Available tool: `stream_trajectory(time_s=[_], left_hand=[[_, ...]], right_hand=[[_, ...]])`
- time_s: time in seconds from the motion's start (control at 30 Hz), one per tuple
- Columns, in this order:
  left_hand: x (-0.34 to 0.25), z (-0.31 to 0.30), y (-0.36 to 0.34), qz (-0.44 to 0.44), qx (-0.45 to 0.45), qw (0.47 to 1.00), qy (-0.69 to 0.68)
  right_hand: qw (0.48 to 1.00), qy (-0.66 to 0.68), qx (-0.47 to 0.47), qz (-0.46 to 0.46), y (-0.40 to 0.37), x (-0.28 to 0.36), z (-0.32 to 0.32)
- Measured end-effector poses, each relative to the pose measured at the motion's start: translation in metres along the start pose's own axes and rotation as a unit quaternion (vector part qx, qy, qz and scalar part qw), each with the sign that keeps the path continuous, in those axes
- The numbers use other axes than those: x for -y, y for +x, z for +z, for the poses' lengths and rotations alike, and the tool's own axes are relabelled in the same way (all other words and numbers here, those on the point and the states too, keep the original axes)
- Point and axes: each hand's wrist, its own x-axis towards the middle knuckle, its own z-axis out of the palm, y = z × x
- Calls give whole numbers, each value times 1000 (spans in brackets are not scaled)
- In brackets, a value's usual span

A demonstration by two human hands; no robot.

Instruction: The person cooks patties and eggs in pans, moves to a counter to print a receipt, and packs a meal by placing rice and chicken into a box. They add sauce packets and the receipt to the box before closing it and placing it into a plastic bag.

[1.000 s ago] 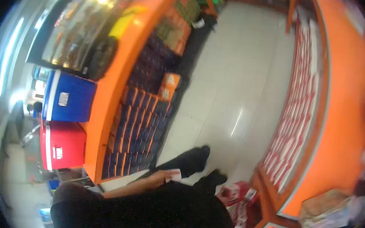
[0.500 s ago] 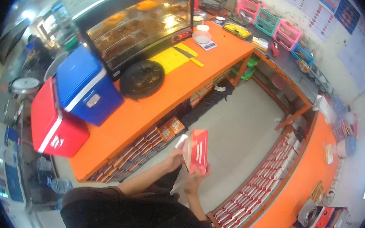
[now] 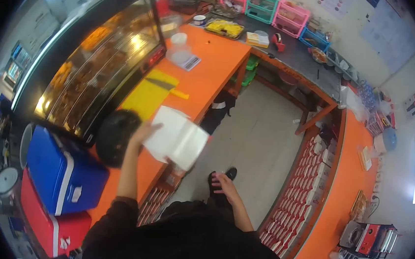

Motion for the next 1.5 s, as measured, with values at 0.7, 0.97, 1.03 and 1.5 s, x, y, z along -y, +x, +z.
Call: stream_trajectory(time_s=[0.7,0.97,1.03,1.5], left_hand=[[-45,-52,277,91,-374,903,191],[-197,86,514,228,-193,951,78],[-252,139,548,203,-102,974,-13],[-369,329,691,91,-50,988,-114]], right_hand=[[998,-3,-37,44,377,315,-301],[988,56,-135,-38,436,426,-333],[992,38,-118,10,441,431,-354],[738,-348,-266,-513,727,740,-518]])
